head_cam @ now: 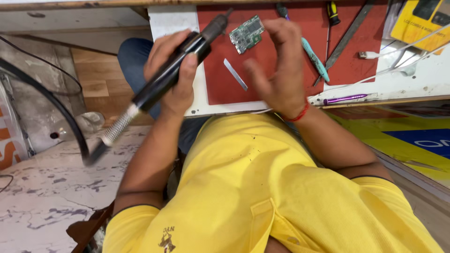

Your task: The person uses a hot air gun to heat a small circuit board, then uses a purple pen-like tool to scrape and clean the surface. The person repeatedly heats and scrapes the board while holding it with the other hand.

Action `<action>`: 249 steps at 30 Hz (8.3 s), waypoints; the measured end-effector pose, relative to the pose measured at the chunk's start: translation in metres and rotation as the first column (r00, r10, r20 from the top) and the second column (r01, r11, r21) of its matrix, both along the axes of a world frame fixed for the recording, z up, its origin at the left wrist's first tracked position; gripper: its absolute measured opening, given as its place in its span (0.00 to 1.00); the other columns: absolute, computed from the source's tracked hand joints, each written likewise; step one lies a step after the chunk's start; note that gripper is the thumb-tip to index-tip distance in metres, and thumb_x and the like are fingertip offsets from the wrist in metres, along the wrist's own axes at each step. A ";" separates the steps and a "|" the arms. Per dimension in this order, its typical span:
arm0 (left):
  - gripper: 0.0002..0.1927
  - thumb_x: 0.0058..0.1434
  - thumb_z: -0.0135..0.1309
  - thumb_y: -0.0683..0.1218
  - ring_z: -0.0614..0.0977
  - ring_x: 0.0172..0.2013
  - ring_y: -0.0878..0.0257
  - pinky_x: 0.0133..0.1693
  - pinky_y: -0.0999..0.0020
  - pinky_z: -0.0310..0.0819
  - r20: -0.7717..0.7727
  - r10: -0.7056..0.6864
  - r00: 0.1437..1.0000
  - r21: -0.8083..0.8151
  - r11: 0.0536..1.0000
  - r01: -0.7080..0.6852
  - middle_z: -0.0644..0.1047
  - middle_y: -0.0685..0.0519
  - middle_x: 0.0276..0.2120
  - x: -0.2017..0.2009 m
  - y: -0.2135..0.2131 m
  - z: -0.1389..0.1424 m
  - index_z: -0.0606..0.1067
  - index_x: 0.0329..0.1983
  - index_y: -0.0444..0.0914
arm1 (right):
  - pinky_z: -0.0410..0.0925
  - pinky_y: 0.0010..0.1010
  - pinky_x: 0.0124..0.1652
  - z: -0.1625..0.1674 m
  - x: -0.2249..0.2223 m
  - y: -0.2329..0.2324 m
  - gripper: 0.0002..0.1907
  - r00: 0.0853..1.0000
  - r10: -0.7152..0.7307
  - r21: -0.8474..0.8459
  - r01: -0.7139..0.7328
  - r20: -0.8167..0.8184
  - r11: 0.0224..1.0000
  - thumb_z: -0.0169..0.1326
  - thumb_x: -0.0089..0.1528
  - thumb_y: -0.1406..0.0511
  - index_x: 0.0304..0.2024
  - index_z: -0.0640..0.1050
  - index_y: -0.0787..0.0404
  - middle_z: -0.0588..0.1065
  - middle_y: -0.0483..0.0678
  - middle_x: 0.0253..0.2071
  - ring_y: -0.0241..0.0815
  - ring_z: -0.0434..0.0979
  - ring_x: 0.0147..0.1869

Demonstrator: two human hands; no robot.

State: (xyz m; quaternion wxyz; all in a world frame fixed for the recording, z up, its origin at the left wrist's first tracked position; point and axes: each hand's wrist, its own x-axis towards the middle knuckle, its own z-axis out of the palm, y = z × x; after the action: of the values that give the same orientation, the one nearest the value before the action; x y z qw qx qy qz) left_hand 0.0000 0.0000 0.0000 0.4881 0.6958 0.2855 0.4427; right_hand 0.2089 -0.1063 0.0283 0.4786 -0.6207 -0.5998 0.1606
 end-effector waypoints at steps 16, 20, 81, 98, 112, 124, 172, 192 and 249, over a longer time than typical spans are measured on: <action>0.19 0.68 0.62 0.53 0.81 0.47 0.55 0.51 0.62 0.77 -0.064 -0.100 0.993 0.267 0.957 0.113 0.82 0.46 0.42 0.022 -0.053 -0.004 0.78 0.51 0.33 | 0.61 0.46 0.72 -0.017 0.054 -0.067 0.31 0.972 0.066 -0.271 -0.003 0.224 0.963 0.53 0.63 0.77 0.69 0.66 0.70 0.64 0.63 0.70 0.65 0.64 0.74; 0.19 0.69 0.61 0.54 0.81 0.48 0.55 0.53 0.63 0.77 -0.021 -0.030 0.999 0.150 0.988 0.033 0.82 0.48 0.44 0.059 -0.079 -0.019 0.79 0.51 0.34 | 0.56 0.49 0.75 -0.034 0.088 -0.075 0.33 0.925 0.098 -0.270 0.005 0.367 0.963 0.51 0.60 0.77 0.70 0.67 0.70 0.63 0.62 0.71 0.65 0.59 0.77; 0.17 0.64 0.64 0.53 0.81 0.49 0.55 0.58 0.58 0.75 -0.062 -0.123 0.990 0.232 0.963 0.134 0.84 0.49 0.41 0.309 -0.063 -0.015 0.80 0.47 0.35 | 0.60 0.50 0.70 -0.037 0.339 -0.071 0.22 0.933 0.036 -0.238 0.055 0.359 0.970 0.60 0.67 0.73 0.63 0.75 0.59 0.64 0.60 0.67 0.63 0.63 0.71; 0.17 0.63 0.65 0.52 0.81 0.48 0.54 0.58 0.57 0.74 -0.047 -0.135 0.990 0.220 0.965 0.142 0.83 0.48 0.42 0.363 -0.049 -0.018 0.79 0.47 0.36 | 0.61 0.50 0.66 -0.042 0.396 -0.056 0.21 0.939 0.030 -0.258 0.064 0.343 0.964 0.62 0.65 0.71 0.61 0.76 0.62 0.65 0.61 0.64 0.65 0.64 0.68; 0.18 0.61 0.64 0.52 0.81 0.47 0.53 0.57 0.59 0.74 -0.073 -0.091 0.993 0.206 0.973 0.105 0.83 0.48 0.39 0.415 -0.034 -0.014 0.80 0.46 0.35 | 0.61 0.52 0.63 -0.039 0.440 -0.036 0.20 0.935 -0.005 -0.251 0.101 0.355 0.963 0.60 0.62 0.69 0.58 0.76 0.61 0.66 0.62 0.61 0.66 0.64 0.66; 0.16 0.63 0.63 0.53 0.82 0.46 0.54 0.57 0.58 0.74 -0.087 -0.073 0.994 0.223 0.970 0.091 0.84 0.50 0.40 0.427 -0.048 -0.019 0.80 0.47 0.38 | 0.62 0.51 0.64 -0.047 0.456 -0.053 0.20 0.930 -0.050 -0.218 0.137 0.365 0.966 0.61 0.63 0.70 0.58 0.76 0.63 0.66 0.62 0.60 0.66 0.65 0.65; 0.18 0.63 0.64 0.53 0.80 0.51 0.55 0.57 0.59 0.76 -0.058 -0.079 0.995 0.158 0.984 0.087 0.84 0.48 0.40 0.430 -0.057 -0.026 0.80 0.45 0.34 | 0.60 0.50 0.67 -0.050 0.464 -0.066 0.21 0.921 0.049 -0.227 0.043 0.386 0.973 0.65 0.65 0.69 0.60 0.78 0.60 0.66 0.58 0.64 0.62 0.63 0.69; 0.19 0.64 0.62 0.55 0.80 0.49 0.55 0.57 0.60 0.75 -0.037 -0.096 0.995 0.168 0.981 0.101 0.83 0.48 0.39 0.425 -0.054 -0.030 0.79 0.44 0.35 | 0.62 0.49 0.66 -0.049 0.463 -0.063 0.21 0.927 -0.001 -0.231 0.095 0.376 0.968 0.65 0.66 0.69 0.60 0.78 0.60 0.66 0.59 0.63 0.62 0.64 0.68; 0.17 0.62 0.63 0.55 0.82 0.48 0.56 0.59 0.58 0.75 -0.026 -0.198 0.980 0.253 0.947 0.198 0.83 0.49 0.36 0.445 -0.047 -0.040 0.81 0.42 0.36 | 0.61 0.48 0.67 -0.050 0.484 -0.056 0.18 0.911 0.049 -0.218 0.045 0.409 0.975 0.67 0.66 0.68 0.58 0.79 0.60 0.67 0.56 0.65 0.59 0.65 0.69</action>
State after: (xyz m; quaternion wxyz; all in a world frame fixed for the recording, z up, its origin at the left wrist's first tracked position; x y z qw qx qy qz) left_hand 0.4450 -0.0466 -0.0400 0.4367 0.7780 0.1550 0.4242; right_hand 0.6934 -0.1623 -0.0218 0.2687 -0.6896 -0.6660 0.0930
